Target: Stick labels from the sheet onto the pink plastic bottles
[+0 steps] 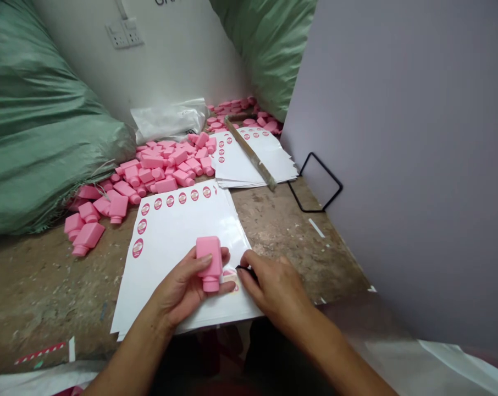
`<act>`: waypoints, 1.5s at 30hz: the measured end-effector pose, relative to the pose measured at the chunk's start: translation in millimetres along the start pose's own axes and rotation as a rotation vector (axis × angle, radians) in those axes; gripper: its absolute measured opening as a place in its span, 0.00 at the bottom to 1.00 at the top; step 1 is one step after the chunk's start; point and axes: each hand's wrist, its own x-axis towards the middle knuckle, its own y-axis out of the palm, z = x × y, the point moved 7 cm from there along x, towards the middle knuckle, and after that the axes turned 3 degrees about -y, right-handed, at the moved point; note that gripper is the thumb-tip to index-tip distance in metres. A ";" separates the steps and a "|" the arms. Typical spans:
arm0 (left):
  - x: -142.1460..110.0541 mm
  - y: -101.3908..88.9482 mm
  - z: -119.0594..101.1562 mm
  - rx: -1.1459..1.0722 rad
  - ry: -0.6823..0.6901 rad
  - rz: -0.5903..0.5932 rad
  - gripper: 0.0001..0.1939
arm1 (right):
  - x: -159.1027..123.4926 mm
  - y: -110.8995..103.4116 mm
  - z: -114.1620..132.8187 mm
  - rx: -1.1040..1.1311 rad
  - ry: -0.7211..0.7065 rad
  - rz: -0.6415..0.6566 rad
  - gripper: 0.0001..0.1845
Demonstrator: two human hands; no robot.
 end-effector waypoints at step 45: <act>3.4 -6.6 -0.2 -0.217 0.118 -0.073 0.15 | 0.9 -5.6 6.7 -0.132 -0.260 -0.182 0.15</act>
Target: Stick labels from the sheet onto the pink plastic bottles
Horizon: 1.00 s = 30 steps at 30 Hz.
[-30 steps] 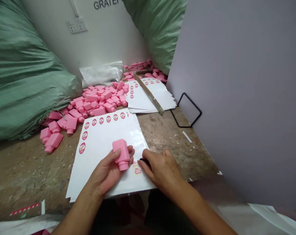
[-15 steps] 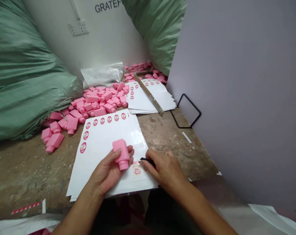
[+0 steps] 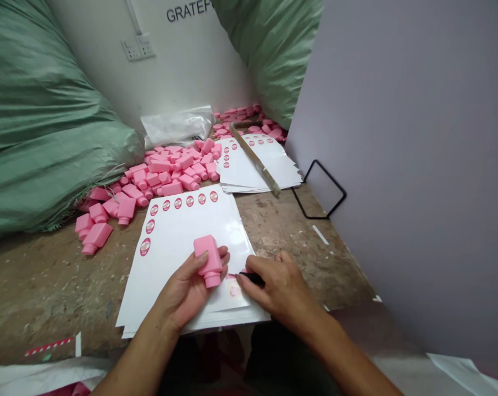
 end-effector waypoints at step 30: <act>-1.2 0.7 -1.2 -0.030 0.035 0.011 0.15 | -1.7 4.5 -15.0 0.138 0.187 0.204 0.08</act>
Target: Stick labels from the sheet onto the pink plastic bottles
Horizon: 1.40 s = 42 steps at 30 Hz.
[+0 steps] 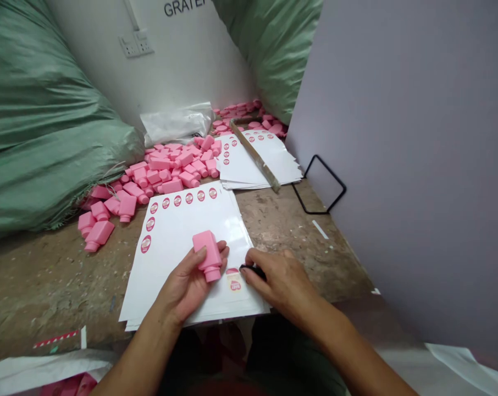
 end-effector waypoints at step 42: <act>-15.7 18.6 0.5 0.188 0.050 0.133 0.23 | -2.8 -36.0 6.7 0.739 0.254 -0.212 0.21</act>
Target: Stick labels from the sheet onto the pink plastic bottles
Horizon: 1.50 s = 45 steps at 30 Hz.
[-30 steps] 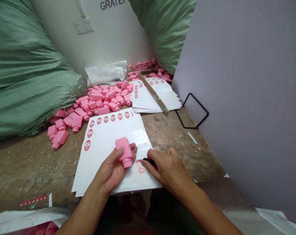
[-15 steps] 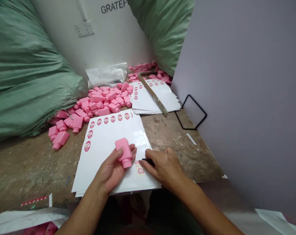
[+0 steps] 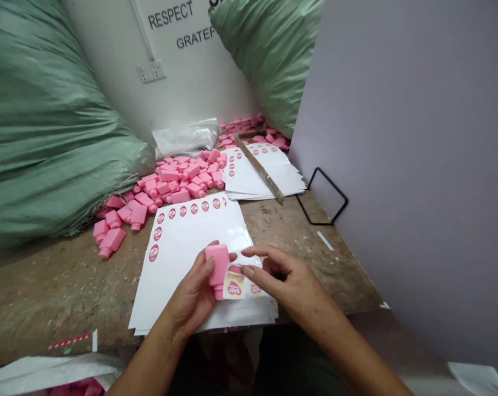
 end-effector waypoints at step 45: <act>-53.8 -5.0 12.4 0.363 -0.161 -0.003 0.36 | 5.8 21.1 8.6 -0.228 -0.195 -0.188 0.19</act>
